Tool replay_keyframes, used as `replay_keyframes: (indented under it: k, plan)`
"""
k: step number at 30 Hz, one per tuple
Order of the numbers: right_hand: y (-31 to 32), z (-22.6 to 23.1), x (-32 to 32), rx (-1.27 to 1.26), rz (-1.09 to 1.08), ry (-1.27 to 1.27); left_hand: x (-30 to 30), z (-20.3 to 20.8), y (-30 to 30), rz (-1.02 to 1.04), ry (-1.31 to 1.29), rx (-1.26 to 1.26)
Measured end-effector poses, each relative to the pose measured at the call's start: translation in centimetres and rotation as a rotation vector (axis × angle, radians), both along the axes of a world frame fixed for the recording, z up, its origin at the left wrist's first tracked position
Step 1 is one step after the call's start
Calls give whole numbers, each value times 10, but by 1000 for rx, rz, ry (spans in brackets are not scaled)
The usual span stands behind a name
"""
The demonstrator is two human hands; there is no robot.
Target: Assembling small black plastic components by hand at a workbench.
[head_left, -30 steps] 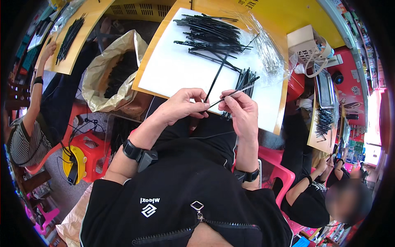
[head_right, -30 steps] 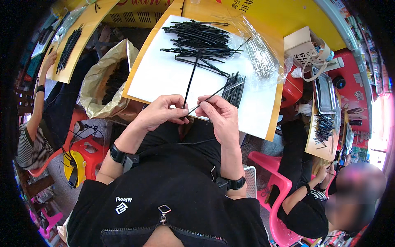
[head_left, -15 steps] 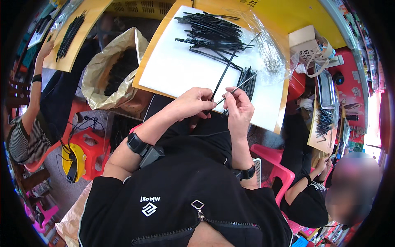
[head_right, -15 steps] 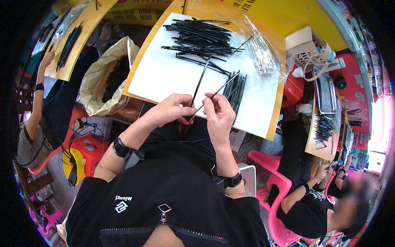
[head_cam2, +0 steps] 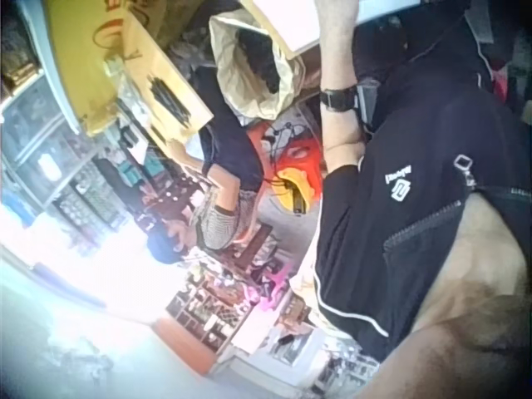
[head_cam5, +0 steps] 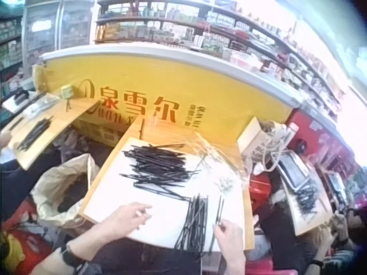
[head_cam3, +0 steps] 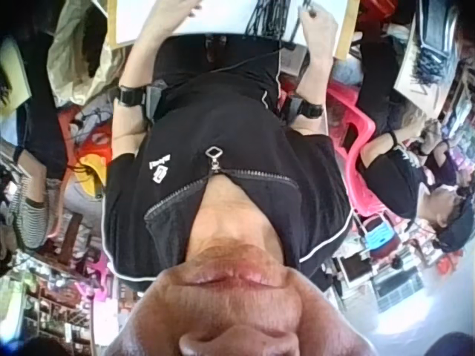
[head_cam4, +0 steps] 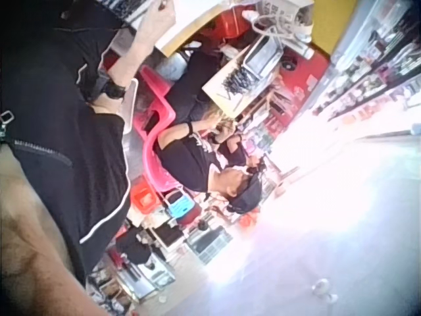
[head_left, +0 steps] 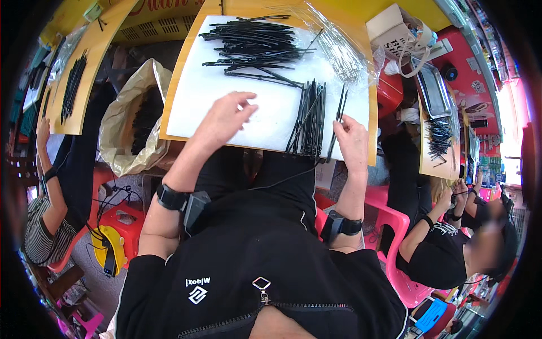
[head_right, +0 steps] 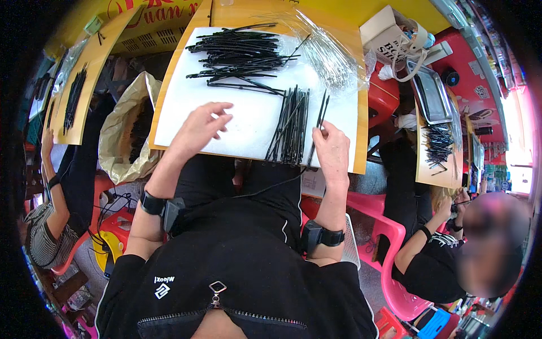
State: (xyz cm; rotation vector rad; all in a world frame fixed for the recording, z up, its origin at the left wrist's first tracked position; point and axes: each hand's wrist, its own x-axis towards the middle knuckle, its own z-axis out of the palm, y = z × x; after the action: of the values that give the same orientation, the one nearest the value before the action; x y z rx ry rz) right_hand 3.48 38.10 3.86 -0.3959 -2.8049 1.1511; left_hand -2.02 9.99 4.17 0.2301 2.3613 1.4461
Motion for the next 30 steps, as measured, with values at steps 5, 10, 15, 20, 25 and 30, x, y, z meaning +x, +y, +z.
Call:
replay_keyframes:
  k: [5, 10, 15, 20, 25, 30]
  plan:
    - [0, -20, 3, 243, 72, -108, -30, -30, -6, 52, 606, -377]
    - [-10, -19, -4, 138, 16, -31, -60, -36, 19, -88, 877, -469]
    - [8, -11, -5, 149, 10, 56, -75, -44, 34, -133, 805, -616]
    - [38, 12, -31, 127, -11, 179, -71, -48, 16, -126, 803, -620]
    - [91, -9, -110, 268, 10, 311, -46, -25, 3, -272, 587, -562]
    - [108, -39, -169, 448, -21, 115, -10, -19, -26, -207, 279, -550]
